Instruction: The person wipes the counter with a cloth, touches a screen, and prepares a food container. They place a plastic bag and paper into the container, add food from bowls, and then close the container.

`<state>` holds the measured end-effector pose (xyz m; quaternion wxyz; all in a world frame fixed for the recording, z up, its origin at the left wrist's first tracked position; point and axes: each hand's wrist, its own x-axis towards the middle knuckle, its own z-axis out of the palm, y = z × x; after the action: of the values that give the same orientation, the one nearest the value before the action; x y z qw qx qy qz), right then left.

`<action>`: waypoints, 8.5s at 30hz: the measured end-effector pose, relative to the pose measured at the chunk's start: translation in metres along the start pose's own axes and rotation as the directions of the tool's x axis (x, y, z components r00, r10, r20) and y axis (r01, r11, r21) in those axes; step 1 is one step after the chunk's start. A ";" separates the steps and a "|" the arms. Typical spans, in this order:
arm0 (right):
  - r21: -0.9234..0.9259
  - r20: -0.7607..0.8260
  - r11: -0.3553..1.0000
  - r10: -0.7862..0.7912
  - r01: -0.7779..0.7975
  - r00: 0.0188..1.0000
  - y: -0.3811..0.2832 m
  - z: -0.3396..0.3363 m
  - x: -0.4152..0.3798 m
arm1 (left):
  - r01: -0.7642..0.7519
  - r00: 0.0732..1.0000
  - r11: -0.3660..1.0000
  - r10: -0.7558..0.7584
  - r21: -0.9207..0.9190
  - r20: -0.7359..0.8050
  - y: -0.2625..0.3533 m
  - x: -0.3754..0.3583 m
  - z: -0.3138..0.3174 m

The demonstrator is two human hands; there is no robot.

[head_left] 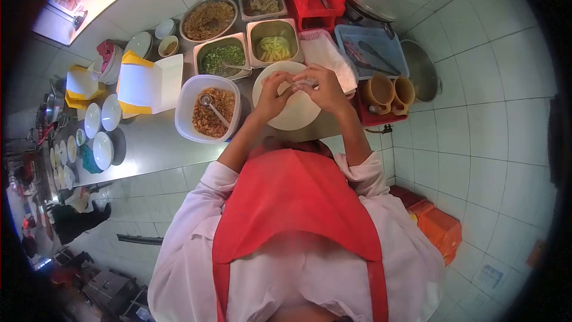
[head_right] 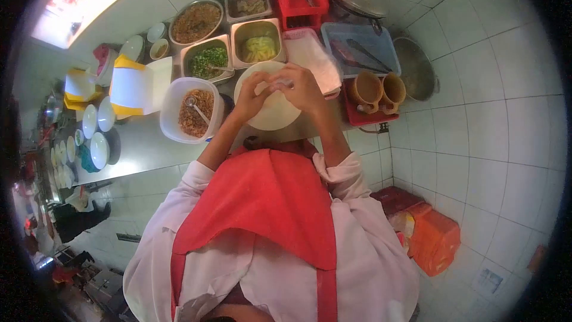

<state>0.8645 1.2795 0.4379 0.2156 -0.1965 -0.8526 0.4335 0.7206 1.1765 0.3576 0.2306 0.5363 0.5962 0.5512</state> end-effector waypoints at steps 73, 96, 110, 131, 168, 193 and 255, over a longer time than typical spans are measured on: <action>-0.121 0.230 0.992 0.049 -0.021 0.972 0.006 -0.018 -0.001 | 0.145 0.985 0.937 -0.106 0.316 -0.138 0.055 -0.003 0.011; -0.028 0.009 1.000 -0.010 0.010 1.000 0.003 -0.002 -0.012 | 0.035 0.998 0.914 -0.010 0.404 -0.062 0.053 0.007 -0.005; 0.068 -0.038 0.996 -0.062 0.064 0.997 0.015 0.001 -0.007 | 0.117 0.987 0.993 -0.114 0.021 -0.110 0.020 -0.008 -0.003; 0.210 0.041 0.963 0.162 -0.167 0.986 0.033 0.020 -0.013 | -0.102 0.954 0.868 0.224 0.486 -0.199 0.036 -0.007 0.005; 0.174 0.130 0.960 0.198 -0.219 0.972 0.041 0.017 -0.003 | 0.104 0.973 0.987 -0.076 0.123 -0.219 0.036 -0.014 0.001; 0.174 0.172 0.949 0.232 -0.261 0.957 0.045 0.017 -0.001 | 0.106 0.967 0.951 -0.030 0.291 -0.254 0.041 -0.016 -0.003; -0.198 0.261 0.976 -0.033 0.087 0.965 0.017 0.001 -0.005 | -0.120 0.922 0.916 0.246 0.382 -0.299 0.041 -0.023 0.018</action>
<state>0.8703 1.2857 0.4228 0.0948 -0.1342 -0.9196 0.3569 0.7594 1.1563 0.3820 -0.0305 0.5196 0.6633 0.5377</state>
